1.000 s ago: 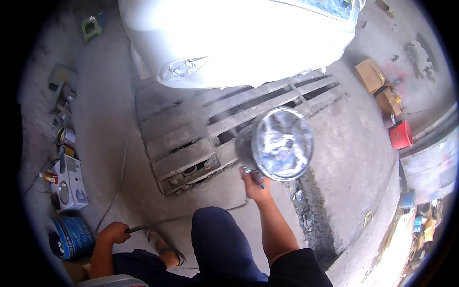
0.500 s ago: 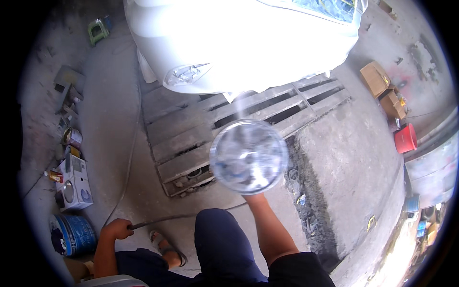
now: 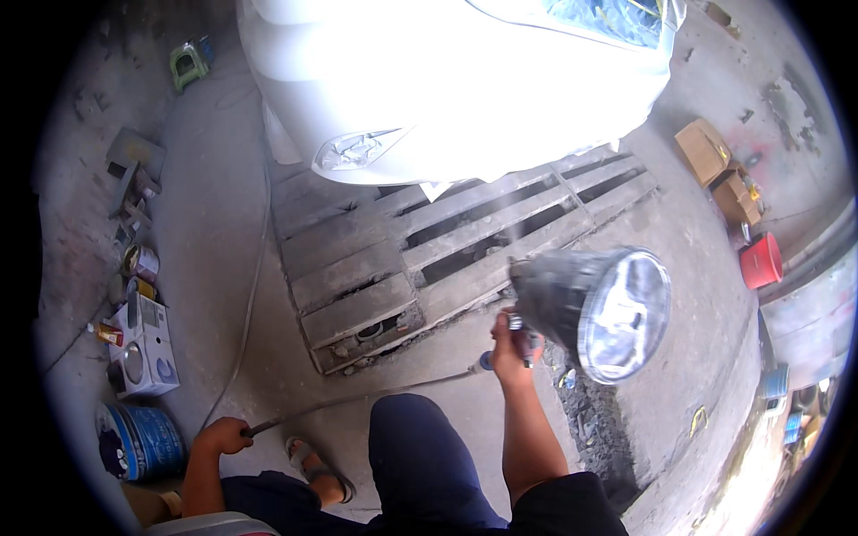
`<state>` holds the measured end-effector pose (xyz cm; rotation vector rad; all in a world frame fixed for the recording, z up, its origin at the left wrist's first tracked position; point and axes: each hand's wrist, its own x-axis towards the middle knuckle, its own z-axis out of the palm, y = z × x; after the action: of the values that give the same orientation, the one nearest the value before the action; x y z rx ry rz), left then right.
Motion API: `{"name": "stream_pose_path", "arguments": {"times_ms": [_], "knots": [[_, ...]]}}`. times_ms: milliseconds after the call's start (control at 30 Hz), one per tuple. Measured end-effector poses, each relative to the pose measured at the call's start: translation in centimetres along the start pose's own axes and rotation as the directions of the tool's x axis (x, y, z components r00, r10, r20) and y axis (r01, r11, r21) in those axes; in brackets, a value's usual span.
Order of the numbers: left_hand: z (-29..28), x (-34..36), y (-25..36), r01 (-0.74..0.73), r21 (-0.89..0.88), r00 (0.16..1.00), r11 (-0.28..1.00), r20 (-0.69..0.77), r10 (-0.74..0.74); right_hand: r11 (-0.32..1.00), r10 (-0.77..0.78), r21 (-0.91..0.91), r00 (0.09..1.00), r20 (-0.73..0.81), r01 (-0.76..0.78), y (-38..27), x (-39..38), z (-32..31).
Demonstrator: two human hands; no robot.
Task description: The person uses a spray gun to apply white paint to the rear bumper and lower body of a car that is masked with blue plastic and tape. The person moves around the vehicle to cover different sections of the bumper and lower panels with even strokes.
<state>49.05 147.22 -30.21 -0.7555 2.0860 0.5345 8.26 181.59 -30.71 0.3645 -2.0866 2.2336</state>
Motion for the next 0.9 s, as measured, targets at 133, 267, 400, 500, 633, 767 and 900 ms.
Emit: {"name": "stream_pose_path", "arguments": {"times_ms": [133,267,400,500,633,767,900], "knots": [[-0.1,0.2,-1.1,0.062,-0.008,0.997,0.998,-0.05,-0.063,0.993,0.108,-0.053,0.994,0.016,-0.107,-1.3,-0.5,-2.0],[-0.2,-0.3,-4.3,0.179,0.013,0.978,0.984,-0.106,-0.177,0.968,0.221,0.055,0.936,0.273,-0.244,-0.7,-1.3,0.5],[0.4,-1.0,-6.6,0.272,0.007,0.956,0.962,-0.117,-0.27,0.892,0.327,0.107,0.79,0.518,-0.439,-0.1,-0.5,4.4],[0.7,-1.6,-6.3,0.269,-0.016,0.957,0.963,-0.112,-0.269,0.941,0.284,0.029,0.831,0.478,-0.338,2.0,1.1,4.0],[0.5,-2.9,-3.5,0.238,0.002,0.957,0.971,-0.173,-0.234,0.963,0.227,0.079,0.934,0.275,-0.257,2.1,4.1,0.4],[-0.4,-2.5,0.3,0.146,0.055,0.96,0.988,-0.25,-0.128,0.98,0.139,0.154,0.986,-0.096,-0.123,0.1,8.0,-5.6],[-1.2,-2.6,3.8,0.112,0.081,0.956,0.99,-0.282,-0.085,0.975,0.211,0.133,0.915,-0.343,-0.175,0.0,9.7,-9.7]]}}
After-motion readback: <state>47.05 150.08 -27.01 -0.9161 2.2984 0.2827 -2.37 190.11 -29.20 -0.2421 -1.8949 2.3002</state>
